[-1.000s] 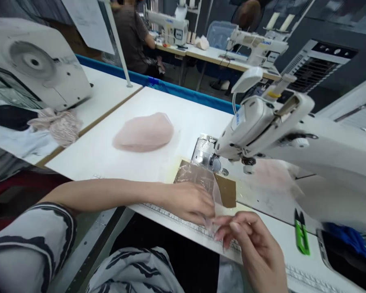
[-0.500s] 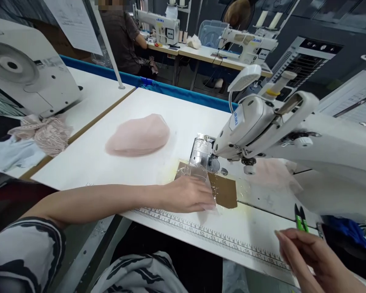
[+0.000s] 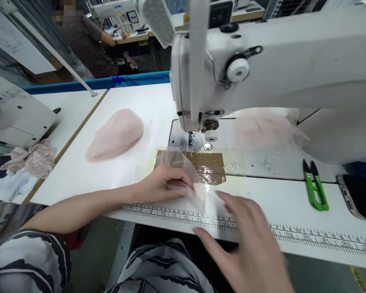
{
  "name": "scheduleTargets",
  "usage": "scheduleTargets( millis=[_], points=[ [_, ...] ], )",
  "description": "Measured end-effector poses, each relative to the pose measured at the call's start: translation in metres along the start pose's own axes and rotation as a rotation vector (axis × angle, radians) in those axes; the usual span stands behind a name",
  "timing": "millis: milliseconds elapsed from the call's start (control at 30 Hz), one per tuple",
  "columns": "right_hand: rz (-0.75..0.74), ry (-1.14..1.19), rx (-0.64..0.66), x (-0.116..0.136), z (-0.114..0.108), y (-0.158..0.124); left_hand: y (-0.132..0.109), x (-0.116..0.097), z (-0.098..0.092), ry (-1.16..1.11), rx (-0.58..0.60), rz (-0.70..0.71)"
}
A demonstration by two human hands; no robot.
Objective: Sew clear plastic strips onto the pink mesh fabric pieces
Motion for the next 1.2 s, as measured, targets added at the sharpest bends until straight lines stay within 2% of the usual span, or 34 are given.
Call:
scheduleTargets(
  millis=[33,100,133,200,300,433,533,600,700,767,867,1033,1200],
  points=[
    [-0.082,-0.036,-0.006,0.026,-0.002,0.031,0.001,0.0,0.0,-0.025,-0.002,-0.018],
    [-0.278,0.004,-0.132,0.067,-0.008,0.074,0.002,-0.001,-0.002,-0.084,-0.003,-0.061],
    [-0.308,0.032,-0.141,0.077,-0.01,0.087,0.003,-0.001,-0.003,-0.108,-0.005,-0.088],
    [-0.25,0.129,-0.071,0.08,-0.009,0.099,0.003,-0.001,-0.005,-0.14,0.0,-0.144],
    [-0.159,0.239,0.052,0.069,-0.01,0.097,0.005,-0.001,-0.006,-0.174,0.02,-0.191],
    [-0.126,0.252,0.058,0.066,-0.012,0.097,0.006,-0.002,-0.007,-0.19,0.011,-0.177],
    [-0.127,0.214,-0.02,0.071,-0.011,0.1,0.005,-0.002,-0.007,-0.219,0.003,-0.175],
    [-0.155,0.196,-0.138,0.075,-0.012,0.099,0.005,-0.001,-0.008,-0.227,-0.004,-0.167],
    [-0.263,0.171,-0.34,0.083,-0.018,0.093,0.004,0.0,-0.008,-0.228,-0.016,-0.163],
    [-0.358,0.142,-0.413,0.088,-0.02,0.087,0.003,0.001,-0.008,-0.23,-0.016,-0.166],
    [-0.451,0.072,-0.42,0.093,-0.018,0.082,0.003,0.002,-0.008,-0.235,0.001,-0.153],
    [-0.451,-0.021,-0.378,0.091,-0.01,0.084,0.003,0.005,-0.009,-0.315,0.055,-0.128],
    [-0.521,-0.042,-0.401,0.091,-0.01,0.087,0.002,0.007,-0.01,-0.322,0.092,-0.19]
  ],
)
Point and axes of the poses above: each hand's wrist, its own y-axis towards the middle knuckle, its own z-axis out of the palm, x = y × z, the point moved 4 cm from there along y, towards the middle knuckle, and after that the axes turned 11 degrees about -y, right-handed, at the moved point
